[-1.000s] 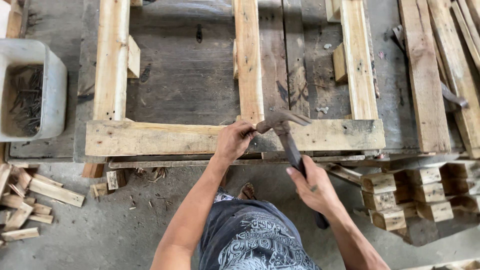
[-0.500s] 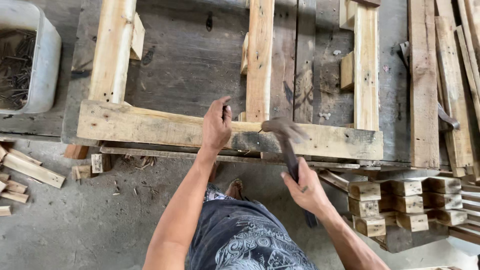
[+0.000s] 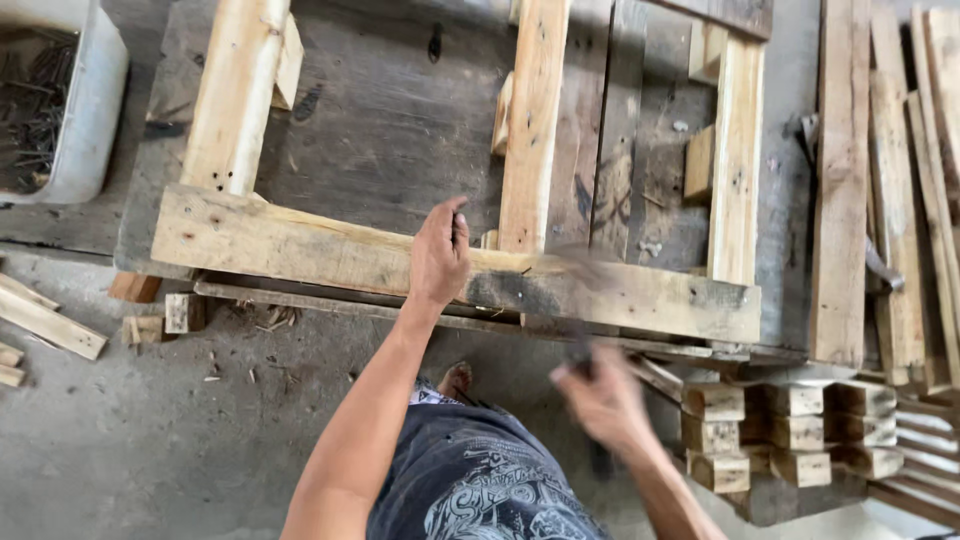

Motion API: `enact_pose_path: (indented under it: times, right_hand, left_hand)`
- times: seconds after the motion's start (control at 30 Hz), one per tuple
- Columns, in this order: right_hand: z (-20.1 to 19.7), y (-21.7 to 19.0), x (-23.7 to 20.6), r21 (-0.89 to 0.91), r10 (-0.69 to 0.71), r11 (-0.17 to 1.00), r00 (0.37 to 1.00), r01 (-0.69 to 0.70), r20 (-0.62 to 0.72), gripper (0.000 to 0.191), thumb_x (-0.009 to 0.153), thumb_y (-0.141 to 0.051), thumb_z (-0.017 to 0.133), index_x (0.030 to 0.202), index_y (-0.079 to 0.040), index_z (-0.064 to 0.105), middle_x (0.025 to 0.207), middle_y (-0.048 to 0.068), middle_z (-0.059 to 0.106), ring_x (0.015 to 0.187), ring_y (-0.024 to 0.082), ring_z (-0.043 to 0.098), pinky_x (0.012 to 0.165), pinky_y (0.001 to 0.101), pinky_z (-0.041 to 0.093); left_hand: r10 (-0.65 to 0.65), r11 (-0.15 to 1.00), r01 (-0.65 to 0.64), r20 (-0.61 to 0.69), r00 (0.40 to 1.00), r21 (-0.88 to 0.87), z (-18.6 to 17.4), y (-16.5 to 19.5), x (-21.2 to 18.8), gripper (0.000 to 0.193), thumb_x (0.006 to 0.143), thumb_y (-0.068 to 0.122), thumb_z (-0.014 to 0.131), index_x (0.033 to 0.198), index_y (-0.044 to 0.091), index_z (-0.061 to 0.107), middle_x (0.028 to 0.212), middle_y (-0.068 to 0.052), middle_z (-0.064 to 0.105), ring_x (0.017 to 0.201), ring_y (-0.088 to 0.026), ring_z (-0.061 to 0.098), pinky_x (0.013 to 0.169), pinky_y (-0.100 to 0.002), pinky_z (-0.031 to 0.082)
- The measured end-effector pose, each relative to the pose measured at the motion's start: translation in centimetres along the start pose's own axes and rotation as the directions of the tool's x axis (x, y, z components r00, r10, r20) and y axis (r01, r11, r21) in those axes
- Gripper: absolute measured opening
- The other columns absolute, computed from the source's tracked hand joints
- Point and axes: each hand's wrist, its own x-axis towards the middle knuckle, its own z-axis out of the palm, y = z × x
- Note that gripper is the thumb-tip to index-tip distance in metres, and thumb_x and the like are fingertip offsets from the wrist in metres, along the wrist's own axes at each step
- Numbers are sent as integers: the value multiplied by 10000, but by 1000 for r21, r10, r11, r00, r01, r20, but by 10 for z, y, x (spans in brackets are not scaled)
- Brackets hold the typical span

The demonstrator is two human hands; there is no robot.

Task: The person assembles a rectangular wooden frame by nailing planks together on a workbench. They repeatedly pick nails from a container, position planks, and hammer nails to secure the joints.

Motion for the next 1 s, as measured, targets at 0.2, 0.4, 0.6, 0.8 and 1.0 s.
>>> enact_pose_path:
  times: [0.2, 0.4, 0.6, 0.8, 1.0]
  right_hand:
    - [-93, 30, -14, 359, -191, 915, 982, 184, -16, 310, 955, -211, 719, 1031, 64, 597, 611, 65, 570, 419, 147, 508, 335, 320, 436]
    - [-92, -32, -12, 619, -613, 268, 627, 738, -482, 239, 959, -166, 727, 1036, 18, 596, 653, 59, 543, 490, 134, 501, 398, 306, 430]
    - [11, 51, -5, 150, 291, 941, 952, -303, 97, 187, 958, -136, 717, 1027, -26, 583, 646, 60, 533, 486, 135, 506, 401, 296, 425]
    - [-118, -40, -17, 428, -612, 581, 718, 693, -332, 152, 931, -149, 688, 958, -42, 584, 617, 29, 566, 433, 111, 520, 342, 277, 420]
    - [20, -4, 10, -129, -90, 988, 995, 85, -34, 174, 964, -128, 698, 938, -20, 564, 602, 10, 516, 440, 91, 472, 370, 261, 374]
  left_hand:
    - [-91, 995, 91, 9, 996, -36, -2, 0, 4, 221, 1042, 73, 534, 1241, 28, 620, 1024, -202, 682, 828, -365, 655, 716, -429, 532]
    - [-171, 983, 171, 7, 985, -65, -1, 0, -4, 204, 1053, 88, 543, 1229, 34, 633, 910, -165, 667, 735, -264, 630, 679, -390, 529]
    - [-69, 995, 67, -23, 997, -77, 0, -3, 2, 196, 1069, 93, 533, 1231, 33, 626, 981, -181, 679, 798, -327, 650, 712, -410, 527]
    - [-142, 986, 143, 16, 990, -88, -3, 1, -3, 186, 1059, 90, 533, 1201, 26, 635, 992, -188, 684, 754, -339, 649, 688, -421, 532]
    - [-19, 995, 16, -37, 999, -97, -2, -1, -2, 160, 1065, 63, 533, 1190, 19, 624, 1012, -192, 666, 867, -382, 664, 738, -437, 538]
